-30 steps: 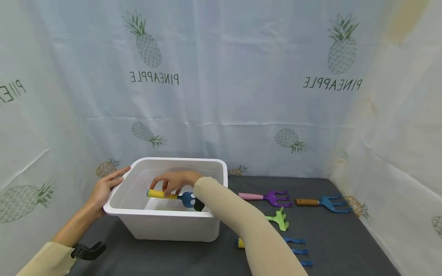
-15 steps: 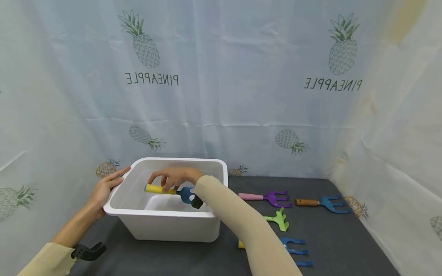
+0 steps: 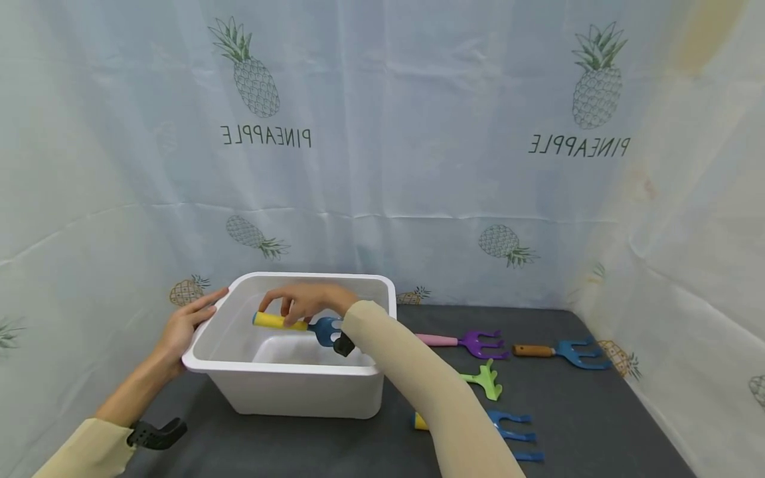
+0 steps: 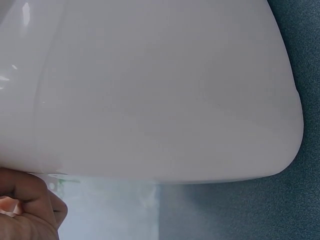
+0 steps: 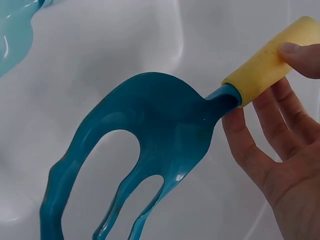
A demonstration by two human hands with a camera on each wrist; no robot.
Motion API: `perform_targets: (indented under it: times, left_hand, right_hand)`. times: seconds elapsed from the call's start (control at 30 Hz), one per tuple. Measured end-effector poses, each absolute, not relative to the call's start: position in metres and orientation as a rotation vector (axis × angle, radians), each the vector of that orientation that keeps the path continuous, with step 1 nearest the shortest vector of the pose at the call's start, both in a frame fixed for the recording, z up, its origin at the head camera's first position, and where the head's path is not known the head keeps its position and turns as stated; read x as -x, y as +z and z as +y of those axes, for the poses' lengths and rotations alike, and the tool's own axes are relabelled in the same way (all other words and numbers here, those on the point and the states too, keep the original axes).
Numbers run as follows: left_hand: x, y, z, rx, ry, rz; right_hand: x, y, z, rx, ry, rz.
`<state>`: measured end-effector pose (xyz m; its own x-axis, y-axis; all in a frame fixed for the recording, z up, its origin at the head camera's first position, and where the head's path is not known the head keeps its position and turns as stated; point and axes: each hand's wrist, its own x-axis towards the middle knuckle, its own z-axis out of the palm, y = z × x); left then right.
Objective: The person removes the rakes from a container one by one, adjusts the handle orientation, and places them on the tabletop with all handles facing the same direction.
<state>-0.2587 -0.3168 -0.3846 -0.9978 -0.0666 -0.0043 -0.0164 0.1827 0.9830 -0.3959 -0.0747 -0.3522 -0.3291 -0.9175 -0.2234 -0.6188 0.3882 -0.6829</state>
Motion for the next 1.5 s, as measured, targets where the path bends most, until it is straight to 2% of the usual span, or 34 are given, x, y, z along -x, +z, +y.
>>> perform_targets:
  times: [0.57,0.93,1.5]
  left_hand:
    - [0.244,-0.382,-0.314,-0.082,-1.995,-2.372]
    - [0.246,-0.382,-0.314,-0.096,-1.995,-2.377]
    - [0.256,-0.384,-0.317,-0.087,-1.977,-2.398]
  right_hand:
    - [0.38,-0.334,-0.073,1.373,-0.69,2.123]
    - [0.37,-0.31,-0.077,1.453,-0.657,2.107]
    - [0.371,-0.269,-0.047,1.58,-0.588,2.225]
